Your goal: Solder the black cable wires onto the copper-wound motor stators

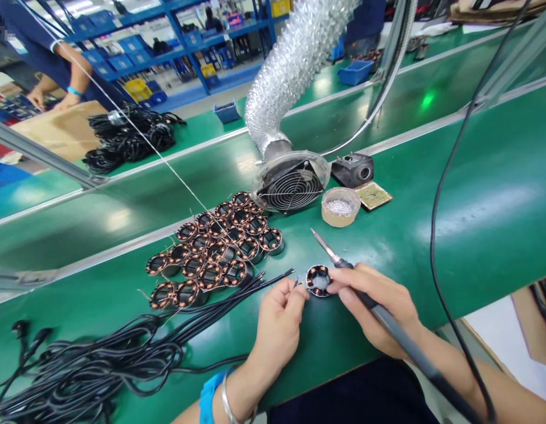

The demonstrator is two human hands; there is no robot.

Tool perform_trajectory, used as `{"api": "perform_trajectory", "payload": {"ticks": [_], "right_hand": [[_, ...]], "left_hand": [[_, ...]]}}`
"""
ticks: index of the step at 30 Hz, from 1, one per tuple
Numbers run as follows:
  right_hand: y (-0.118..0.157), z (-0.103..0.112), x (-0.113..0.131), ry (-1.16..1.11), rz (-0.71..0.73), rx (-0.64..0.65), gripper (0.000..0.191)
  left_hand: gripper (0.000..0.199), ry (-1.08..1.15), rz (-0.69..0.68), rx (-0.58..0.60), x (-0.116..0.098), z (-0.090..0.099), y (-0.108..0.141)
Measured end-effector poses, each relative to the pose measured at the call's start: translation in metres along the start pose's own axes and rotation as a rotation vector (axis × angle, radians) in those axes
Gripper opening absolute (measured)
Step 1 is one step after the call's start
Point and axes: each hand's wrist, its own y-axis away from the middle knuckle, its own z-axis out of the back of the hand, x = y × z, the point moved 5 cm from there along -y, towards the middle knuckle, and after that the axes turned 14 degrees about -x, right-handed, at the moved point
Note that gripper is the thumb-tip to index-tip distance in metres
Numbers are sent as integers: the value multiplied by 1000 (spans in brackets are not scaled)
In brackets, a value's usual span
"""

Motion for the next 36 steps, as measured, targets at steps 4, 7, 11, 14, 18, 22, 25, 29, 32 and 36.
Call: {"api": "perform_trajectory", "payload": {"ticks": [4,7,11,14,18,22,25,29,32,36], "right_hand": [[-3,20,3,-37,-159,-4,33],[-2,29,1,-53,-239,-50,25],[-2,29,-2,-17,-260,-69,19],[-2,28,-1,-10,-265,-52,19],[-3,28,0,-25,-258,-50,20],[-3,28,1,-37,-261,-41,20],[-4,27,3,-53,-265,-34,20],[-8,24,8,-59,-234,-28,20],[-10,21,14,-37,-191,-10,19],[-8,19,23,-29,-123,-28,21]], "left_hand": [[29,-2,4,-3,1,1,-2],[29,-4,4,0,1,0,-2],[29,-10,-6,1,0,0,-1],[29,-19,-10,-2,0,0,-1],[28,-23,-11,-4,0,0,-1],[29,-20,-1,-6,-1,0,-1],[29,-34,-15,-1,-1,0,-1],[29,-59,-43,3,-2,1,0],[29,-73,-50,6,-3,1,1],[28,-73,-52,15,-5,0,2]]}}
